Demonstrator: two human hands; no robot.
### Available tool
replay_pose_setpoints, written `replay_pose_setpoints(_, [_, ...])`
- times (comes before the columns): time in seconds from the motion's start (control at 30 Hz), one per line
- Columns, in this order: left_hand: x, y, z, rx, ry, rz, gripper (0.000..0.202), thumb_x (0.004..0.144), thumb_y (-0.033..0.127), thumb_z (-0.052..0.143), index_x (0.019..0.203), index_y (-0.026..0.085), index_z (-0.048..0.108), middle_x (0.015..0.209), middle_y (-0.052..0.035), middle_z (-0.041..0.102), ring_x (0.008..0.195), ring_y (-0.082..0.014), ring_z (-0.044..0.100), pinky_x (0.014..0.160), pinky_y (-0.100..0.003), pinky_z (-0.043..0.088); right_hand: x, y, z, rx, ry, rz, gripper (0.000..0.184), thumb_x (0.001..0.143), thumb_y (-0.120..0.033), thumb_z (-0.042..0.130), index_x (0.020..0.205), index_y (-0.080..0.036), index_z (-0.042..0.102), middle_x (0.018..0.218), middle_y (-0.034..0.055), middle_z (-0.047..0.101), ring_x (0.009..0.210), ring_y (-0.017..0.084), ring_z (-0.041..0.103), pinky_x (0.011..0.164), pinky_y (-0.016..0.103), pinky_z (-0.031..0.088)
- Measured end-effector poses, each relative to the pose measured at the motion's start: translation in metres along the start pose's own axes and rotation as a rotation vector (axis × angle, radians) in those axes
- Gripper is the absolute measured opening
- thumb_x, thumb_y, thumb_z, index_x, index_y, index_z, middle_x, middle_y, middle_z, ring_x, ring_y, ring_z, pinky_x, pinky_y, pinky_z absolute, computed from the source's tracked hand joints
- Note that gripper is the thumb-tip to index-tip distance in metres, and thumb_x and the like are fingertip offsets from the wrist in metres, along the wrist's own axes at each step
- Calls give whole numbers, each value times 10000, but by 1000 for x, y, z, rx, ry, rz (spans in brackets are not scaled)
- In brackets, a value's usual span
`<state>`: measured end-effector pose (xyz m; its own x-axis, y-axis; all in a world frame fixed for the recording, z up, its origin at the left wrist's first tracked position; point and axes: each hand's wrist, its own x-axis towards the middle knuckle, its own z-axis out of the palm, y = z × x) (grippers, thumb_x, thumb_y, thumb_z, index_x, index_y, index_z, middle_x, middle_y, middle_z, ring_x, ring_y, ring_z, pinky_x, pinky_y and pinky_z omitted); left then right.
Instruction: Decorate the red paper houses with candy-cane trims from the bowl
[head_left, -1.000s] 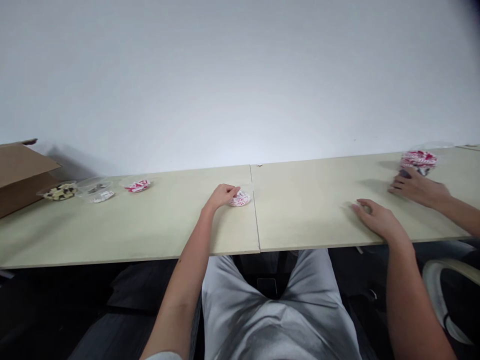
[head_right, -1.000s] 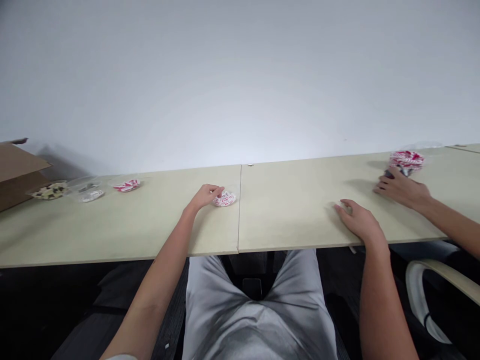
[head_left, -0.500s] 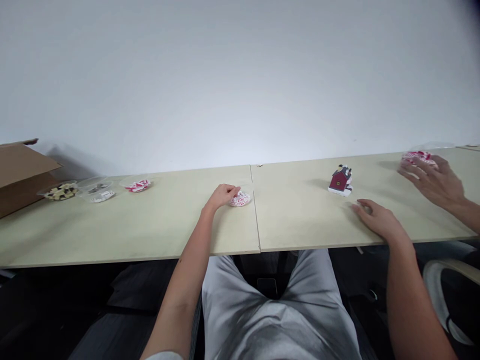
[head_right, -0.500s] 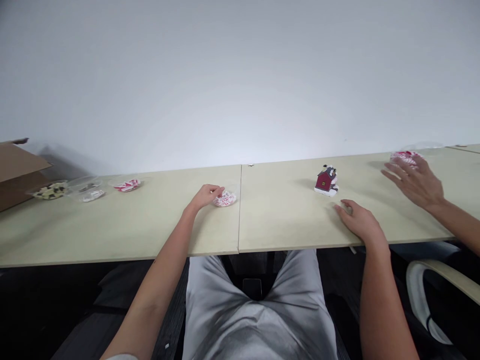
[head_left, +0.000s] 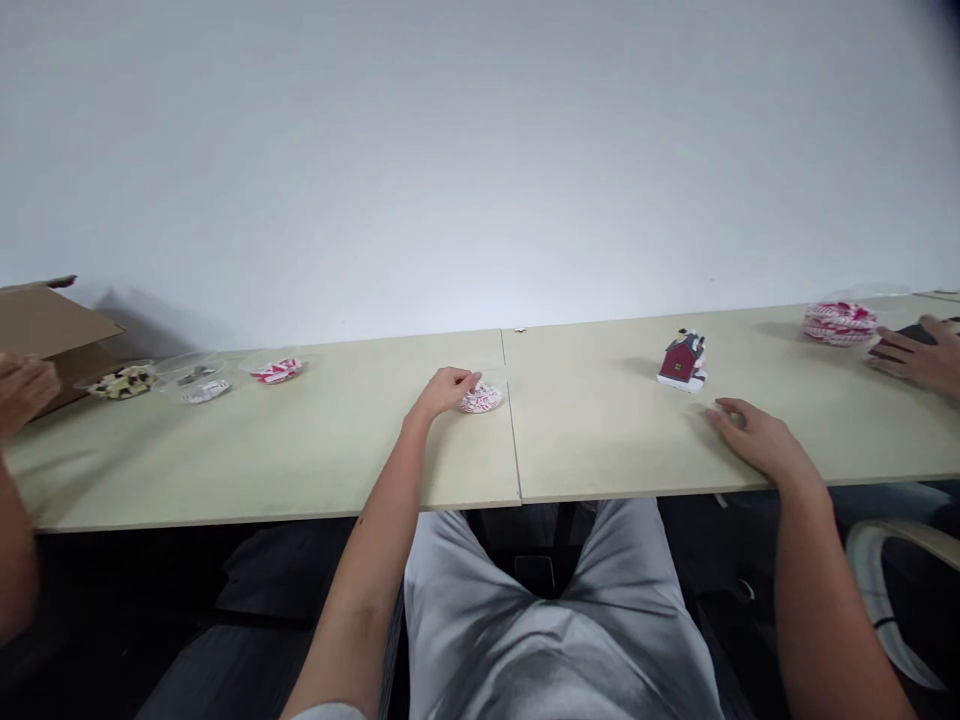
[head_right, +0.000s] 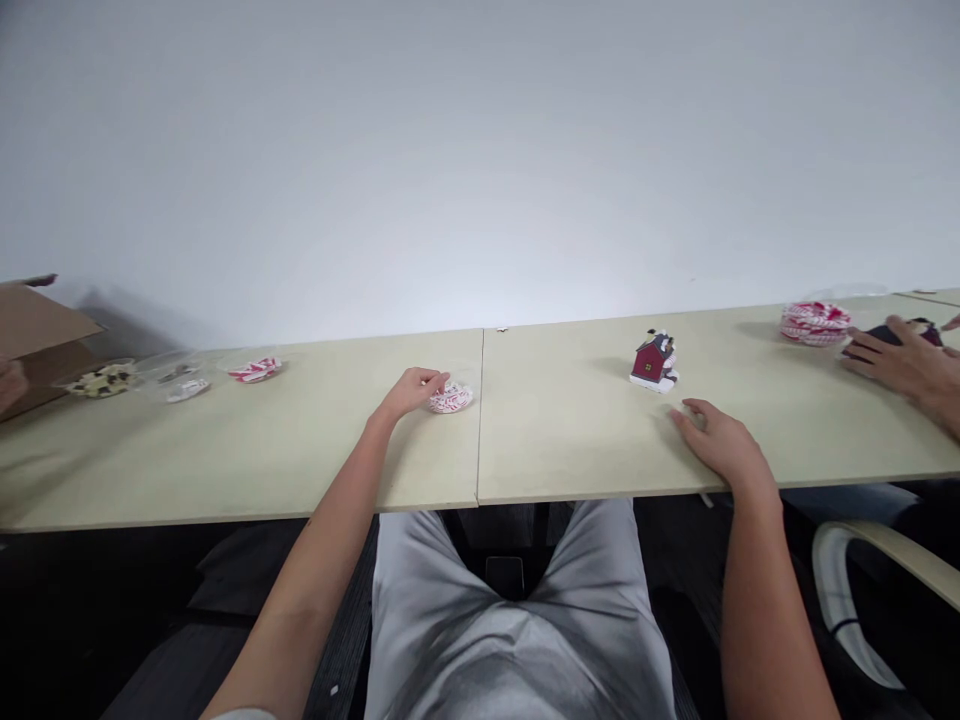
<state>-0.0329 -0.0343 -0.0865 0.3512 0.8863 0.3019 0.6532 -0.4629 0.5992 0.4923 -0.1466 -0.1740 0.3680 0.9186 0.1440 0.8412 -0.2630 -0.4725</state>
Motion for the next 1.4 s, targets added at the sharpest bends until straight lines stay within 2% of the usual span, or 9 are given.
replay_pose_setpoints(0.23, [1, -2, 1, 0, 1, 4, 491, 904, 549, 461, 593, 179, 546, 550, 15, 463, 564, -135, 386, 584, -285, 262, 4, 5, 4, 10, 19, -42, 704, 920, -680, 388, 1366, -173, 584, 1358, 197, 654, 1216, 404, 620, 1013, 472, 480])
replay_pose_setpoints(0.63, [3, -4, 2, 20, 8, 23, 491, 911, 549, 465, 609, 178, 574, 611, -5, 544, 603, -150, 452, 606, -287, 308, 4, 5, 4, -3, 11, -15, 700, 920, -679, 381, 1387, -191, 567, 1370, 180, 648, 1215, 372, 620, 1017, 429, 462])
replay_pose_setpoints(0.93, [4, -7, 2, 26, 29, 14, 563, 899, 609, 483, 527, 189, 445, 626, -12, 517, 590, -143, 435, 596, -292, 317, 5, 6, 3, -6, 0, -14, 718, 915, -701, 380, 1390, -195, 565, 1363, 171, 653, 1196, 358, 626, 1005, 412, 464])
replay_pose_setpoints(1.1, [3, -5, 2, -1, 32, -24, 598, 915, 649, 453, 579, 174, 589, 576, -16, 558, 562, -152, 476, 598, -291, 341, 4, 5, 3, -19, -2, -1, 707, 920, -686, 372, 1398, -199, 562, 1376, 169, 646, 1223, 364, 614, 1010, 412, 461])
replay_pose_setpoints(1.23, [3, -6, 2, -39, 35, -38, 698, 960, 668, 330, 682, 157, 715, 694, -58, 674, 640, -170, 579, 673, -287, 402, 4, 5, 3, -23, -1, -7, 704, 925, -683, 366, 1394, -196, 563, 1378, 171, 644, 1226, 368, 612, 1011, 414, 459])
replay_pose_setpoints(1.3, [3, -6, 2, -37, 39, -47, 720, 957, 683, 325, 695, 154, 736, 695, -61, 670, 646, -172, 578, 676, -288, 401, 4, 5, 3, -24, -2, -9, 703, 922, -687, 374, 1391, -199, 563, 1378, 170, 646, 1225, 369, 613, 1010, 419, 461])
replay_pose_setpoints(1.4, [3, -5, 3, -17, 46, -73, 725, 936, 709, 357, 671, 153, 739, 582, -36, 580, 575, -162, 512, 620, -290, 360, 5, 5, 2, -14, -2, -7, 706, 918, -690, 385, 1393, -199, 564, 1376, 170, 647, 1224, 372, 615, 1013, 426, 466])
